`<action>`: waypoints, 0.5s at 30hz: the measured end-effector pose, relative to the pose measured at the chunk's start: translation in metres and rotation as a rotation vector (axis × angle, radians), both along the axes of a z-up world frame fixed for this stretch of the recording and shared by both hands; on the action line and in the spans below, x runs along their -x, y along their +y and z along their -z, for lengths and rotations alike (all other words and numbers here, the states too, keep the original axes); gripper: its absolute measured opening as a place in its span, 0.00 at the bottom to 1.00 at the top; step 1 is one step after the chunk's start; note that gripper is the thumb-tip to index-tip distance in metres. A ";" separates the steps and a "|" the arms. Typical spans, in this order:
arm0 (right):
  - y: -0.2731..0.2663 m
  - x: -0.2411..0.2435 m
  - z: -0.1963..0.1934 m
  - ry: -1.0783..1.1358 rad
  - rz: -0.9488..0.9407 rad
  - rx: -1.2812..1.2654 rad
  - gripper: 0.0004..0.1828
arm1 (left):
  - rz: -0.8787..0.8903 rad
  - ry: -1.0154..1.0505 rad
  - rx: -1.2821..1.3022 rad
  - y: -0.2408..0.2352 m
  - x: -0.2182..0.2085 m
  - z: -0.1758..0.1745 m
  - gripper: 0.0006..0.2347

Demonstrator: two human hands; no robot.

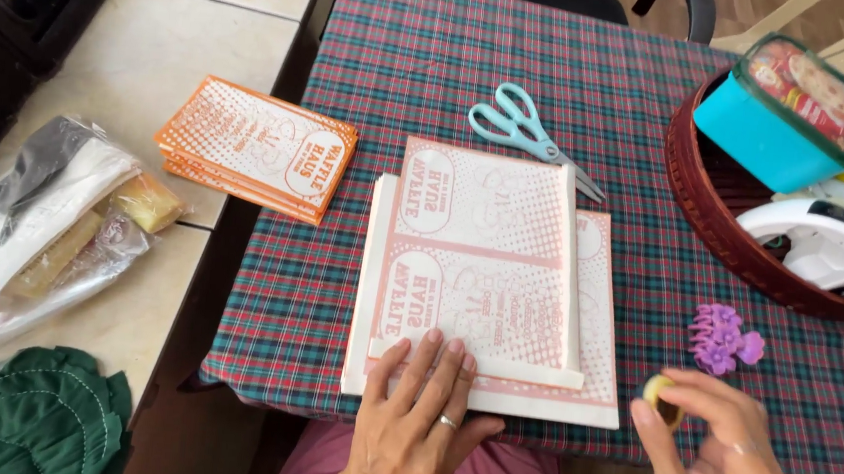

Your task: Folding paper bags along pre-scored lines and securing them with tape.

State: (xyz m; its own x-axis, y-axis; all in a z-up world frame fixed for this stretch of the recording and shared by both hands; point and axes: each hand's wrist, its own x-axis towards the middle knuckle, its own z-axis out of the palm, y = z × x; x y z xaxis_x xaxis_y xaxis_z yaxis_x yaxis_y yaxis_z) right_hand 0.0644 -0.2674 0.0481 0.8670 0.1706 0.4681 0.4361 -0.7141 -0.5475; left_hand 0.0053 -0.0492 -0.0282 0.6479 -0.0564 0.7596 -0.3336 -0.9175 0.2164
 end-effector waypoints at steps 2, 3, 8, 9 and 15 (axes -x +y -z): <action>0.019 0.012 -0.008 -0.070 0.041 -0.137 0.09 | -0.023 0.004 -0.006 -0.002 0.001 0.004 0.22; 0.029 0.012 -0.007 -0.068 0.045 -0.140 0.09 | -0.019 0.006 -0.009 -0.002 0.002 0.004 0.22; 0.040 -0.001 0.006 -0.147 -0.321 -0.018 0.09 | -0.011 0.015 0.001 0.000 0.003 0.003 0.22; 0.029 -0.004 0.009 -0.152 -0.321 -0.018 0.09 | -0.011 0.011 0.001 0.000 0.002 0.001 0.22; -0.041 -0.030 0.035 -0.165 -0.008 0.164 0.06 | -0.097 0.066 0.047 -0.003 0.011 -0.007 0.25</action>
State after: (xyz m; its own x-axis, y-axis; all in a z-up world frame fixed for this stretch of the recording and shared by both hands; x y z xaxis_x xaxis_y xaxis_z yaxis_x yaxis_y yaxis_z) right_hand 0.0943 -0.3086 0.0129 0.7793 0.2627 0.5690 0.5161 -0.7841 -0.3448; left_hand -0.0054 -0.0517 -0.0212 0.6975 0.0440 0.7153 -0.2272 -0.9330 0.2790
